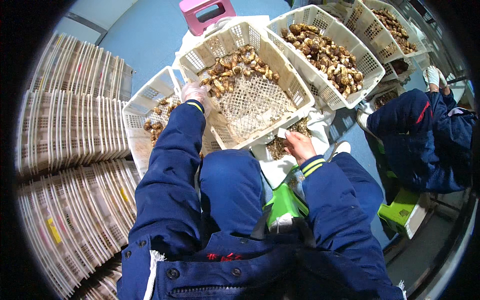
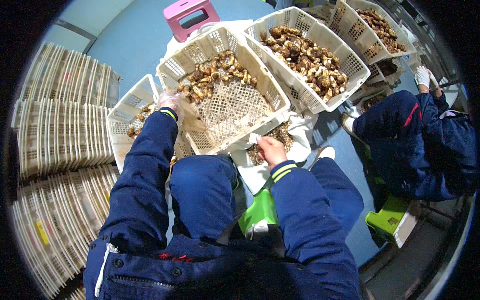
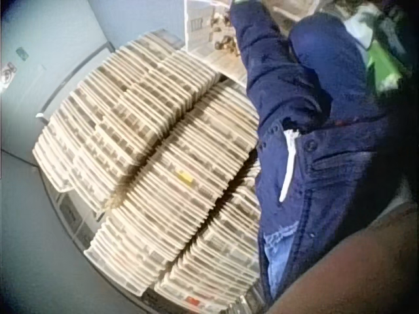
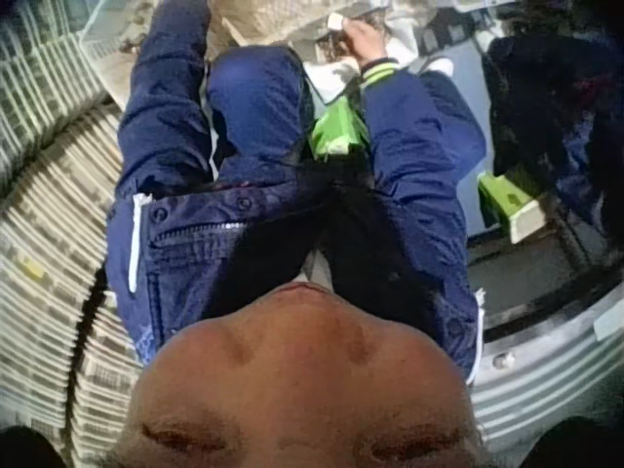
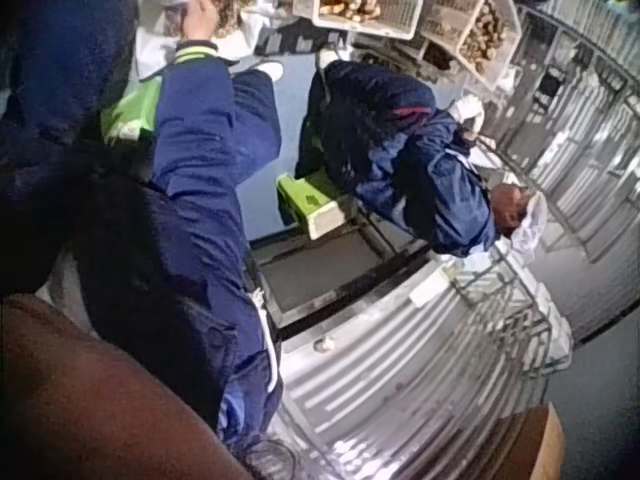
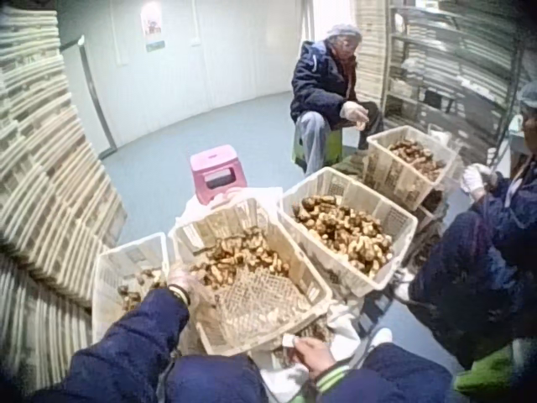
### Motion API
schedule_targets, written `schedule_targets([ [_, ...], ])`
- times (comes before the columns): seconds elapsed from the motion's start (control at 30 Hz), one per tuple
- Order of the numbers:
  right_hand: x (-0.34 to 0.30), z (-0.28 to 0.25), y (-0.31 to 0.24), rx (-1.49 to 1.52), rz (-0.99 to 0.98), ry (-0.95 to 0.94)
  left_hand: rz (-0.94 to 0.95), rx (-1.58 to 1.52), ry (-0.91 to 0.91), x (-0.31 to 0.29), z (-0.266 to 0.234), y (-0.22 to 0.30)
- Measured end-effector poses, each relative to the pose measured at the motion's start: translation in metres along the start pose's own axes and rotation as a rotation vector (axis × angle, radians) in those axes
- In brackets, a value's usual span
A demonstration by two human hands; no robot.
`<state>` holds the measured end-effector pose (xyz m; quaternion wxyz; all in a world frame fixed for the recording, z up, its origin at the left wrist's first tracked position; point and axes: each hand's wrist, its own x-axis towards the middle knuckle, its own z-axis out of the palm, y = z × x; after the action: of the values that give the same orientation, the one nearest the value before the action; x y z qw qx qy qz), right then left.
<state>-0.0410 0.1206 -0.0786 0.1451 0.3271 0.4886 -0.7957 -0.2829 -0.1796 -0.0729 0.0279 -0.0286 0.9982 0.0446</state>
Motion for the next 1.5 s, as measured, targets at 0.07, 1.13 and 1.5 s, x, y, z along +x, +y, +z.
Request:
schedule_targets([
  [0.07,0.02,0.025,0.003,0.015,0.019,0.078,-0.113,-0.344,-0.152,0.022,0.025,-0.031],
  [1.13,0.075,-0.04,0.128,-0.102,-0.158,0.041,0.347,-0.782,-0.294,-0.127,-0.094,0.023],
  [1.5,0.074,-0.036,0.112,-0.077,-0.119,0.042,0.146,-1.193,-0.368,-0.105,-0.061,0.021],
])
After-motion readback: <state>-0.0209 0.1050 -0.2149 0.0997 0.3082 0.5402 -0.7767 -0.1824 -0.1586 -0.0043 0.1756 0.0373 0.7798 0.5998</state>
